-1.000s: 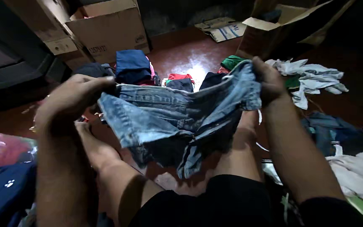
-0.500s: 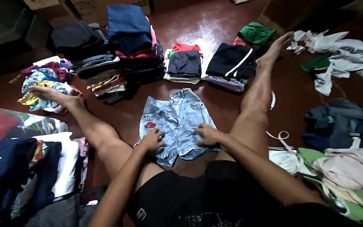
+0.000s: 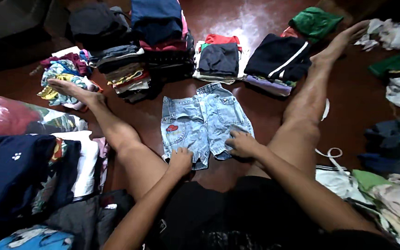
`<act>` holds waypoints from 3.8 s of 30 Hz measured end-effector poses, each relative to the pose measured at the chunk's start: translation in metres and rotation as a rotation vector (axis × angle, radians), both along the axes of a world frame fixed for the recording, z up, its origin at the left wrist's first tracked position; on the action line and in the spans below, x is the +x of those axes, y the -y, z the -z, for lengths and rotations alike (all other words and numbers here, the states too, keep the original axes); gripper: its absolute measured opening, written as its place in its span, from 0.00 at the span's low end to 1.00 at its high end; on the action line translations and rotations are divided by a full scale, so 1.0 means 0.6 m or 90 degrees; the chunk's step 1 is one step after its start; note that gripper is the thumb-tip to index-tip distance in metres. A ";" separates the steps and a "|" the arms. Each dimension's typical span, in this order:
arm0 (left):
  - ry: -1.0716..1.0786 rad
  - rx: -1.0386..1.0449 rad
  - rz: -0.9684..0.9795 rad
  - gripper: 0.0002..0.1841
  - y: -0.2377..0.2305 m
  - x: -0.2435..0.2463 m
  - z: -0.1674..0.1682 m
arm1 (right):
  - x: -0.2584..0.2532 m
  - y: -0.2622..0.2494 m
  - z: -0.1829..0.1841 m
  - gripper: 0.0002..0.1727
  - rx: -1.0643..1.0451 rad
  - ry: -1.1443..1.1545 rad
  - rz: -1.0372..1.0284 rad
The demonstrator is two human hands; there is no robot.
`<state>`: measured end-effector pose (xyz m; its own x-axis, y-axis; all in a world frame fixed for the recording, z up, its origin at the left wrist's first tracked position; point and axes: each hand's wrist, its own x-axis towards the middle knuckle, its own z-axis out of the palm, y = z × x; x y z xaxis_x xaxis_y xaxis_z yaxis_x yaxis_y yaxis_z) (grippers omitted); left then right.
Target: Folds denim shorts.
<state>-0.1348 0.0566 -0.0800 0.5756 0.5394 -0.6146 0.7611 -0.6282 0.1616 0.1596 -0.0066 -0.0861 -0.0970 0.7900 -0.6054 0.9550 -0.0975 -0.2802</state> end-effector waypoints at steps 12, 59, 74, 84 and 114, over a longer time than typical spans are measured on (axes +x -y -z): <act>0.206 0.151 -0.441 0.37 -0.206 0.055 0.034 | -0.052 -0.209 0.018 0.19 0.247 -0.217 0.320; 0.193 -0.225 -0.191 0.20 0.031 0.151 -0.022 | -0.034 -0.216 0.036 0.07 0.374 0.051 -0.212; 0.247 -0.127 -0.164 0.21 -0.052 0.161 -0.063 | 0.026 -0.264 0.034 0.18 0.413 -0.205 0.205; 0.146 0.071 -0.231 0.22 -0.245 0.251 -0.022 | -0.002 -0.217 0.028 0.17 0.293 -0.277 0.518; 0.516 0.025 -0.418 0.15 -0.144 0.230 -0.060 | -0.043 -0.158 0.010 0.07 0.319 -0.576 0.642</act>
